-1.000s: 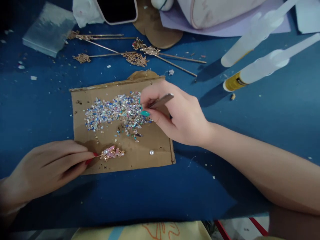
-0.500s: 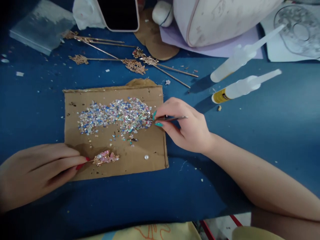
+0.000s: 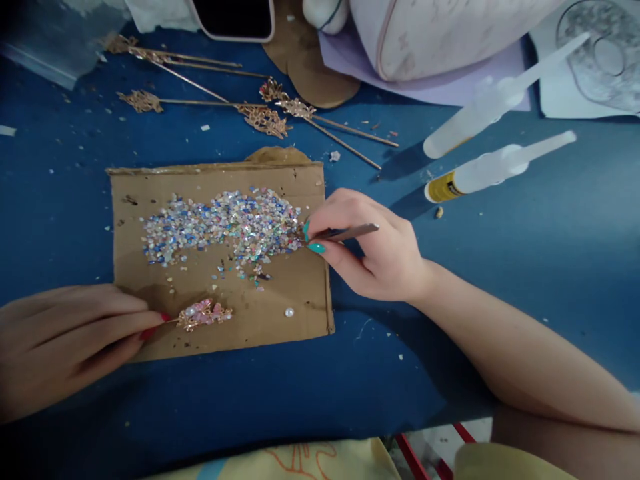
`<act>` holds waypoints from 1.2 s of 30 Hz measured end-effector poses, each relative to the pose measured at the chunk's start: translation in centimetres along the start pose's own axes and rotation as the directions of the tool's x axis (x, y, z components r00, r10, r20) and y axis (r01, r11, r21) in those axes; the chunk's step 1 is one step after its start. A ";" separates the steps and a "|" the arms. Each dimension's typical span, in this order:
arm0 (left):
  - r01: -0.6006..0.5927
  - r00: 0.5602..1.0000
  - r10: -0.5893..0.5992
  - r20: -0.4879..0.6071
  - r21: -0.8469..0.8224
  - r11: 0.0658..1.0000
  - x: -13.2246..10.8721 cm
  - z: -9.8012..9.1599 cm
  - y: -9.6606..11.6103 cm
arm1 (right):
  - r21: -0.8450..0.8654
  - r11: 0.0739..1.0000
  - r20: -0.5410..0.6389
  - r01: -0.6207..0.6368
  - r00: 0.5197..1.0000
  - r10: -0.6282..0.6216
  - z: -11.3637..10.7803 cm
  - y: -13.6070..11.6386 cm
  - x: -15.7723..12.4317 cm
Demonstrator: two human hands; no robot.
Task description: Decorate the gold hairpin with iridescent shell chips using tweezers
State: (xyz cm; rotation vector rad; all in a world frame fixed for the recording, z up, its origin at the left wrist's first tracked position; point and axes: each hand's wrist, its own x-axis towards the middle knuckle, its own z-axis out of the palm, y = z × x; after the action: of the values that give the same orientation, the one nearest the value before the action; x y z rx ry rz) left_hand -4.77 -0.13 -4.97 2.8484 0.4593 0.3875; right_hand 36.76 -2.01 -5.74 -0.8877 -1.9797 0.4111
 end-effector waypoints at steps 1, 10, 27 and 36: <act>0.003 1.000 -0.003 0.002 0.001 1.000 0.0 0.0 0.0 | 0.005 1.000 0.017 0.017 1.000 -0.017 -0.1 0.0 0.0; -0.010 1.000 0.010 0.012 0.028 1.000 0.2 0.1 0.0 | 0.014 0.993 0.077 0.120 0.990 -0.121 -0.2 -0.1 0.4; 0.026 0.997 -0.029 0.071 0.047 0.999 0.0 0.4 0.0 | 0.092 0.993 0.020 0.073 0.997 -0.075 0.4 -0.7 0.5; 0.017 0.997 -0.019 0.072 0.038 0.999 -0.1 0.6 0.1 | 0.088 0.996 -0.014 0.000 1.000 0.001 1.0 -0.7 0.2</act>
State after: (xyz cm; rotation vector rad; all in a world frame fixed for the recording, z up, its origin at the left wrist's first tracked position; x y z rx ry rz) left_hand -4.68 -0.35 -5.48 2.8808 0.4827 0.2742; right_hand 35.51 -2.27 -5.76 -0.8334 -1.9332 0.4865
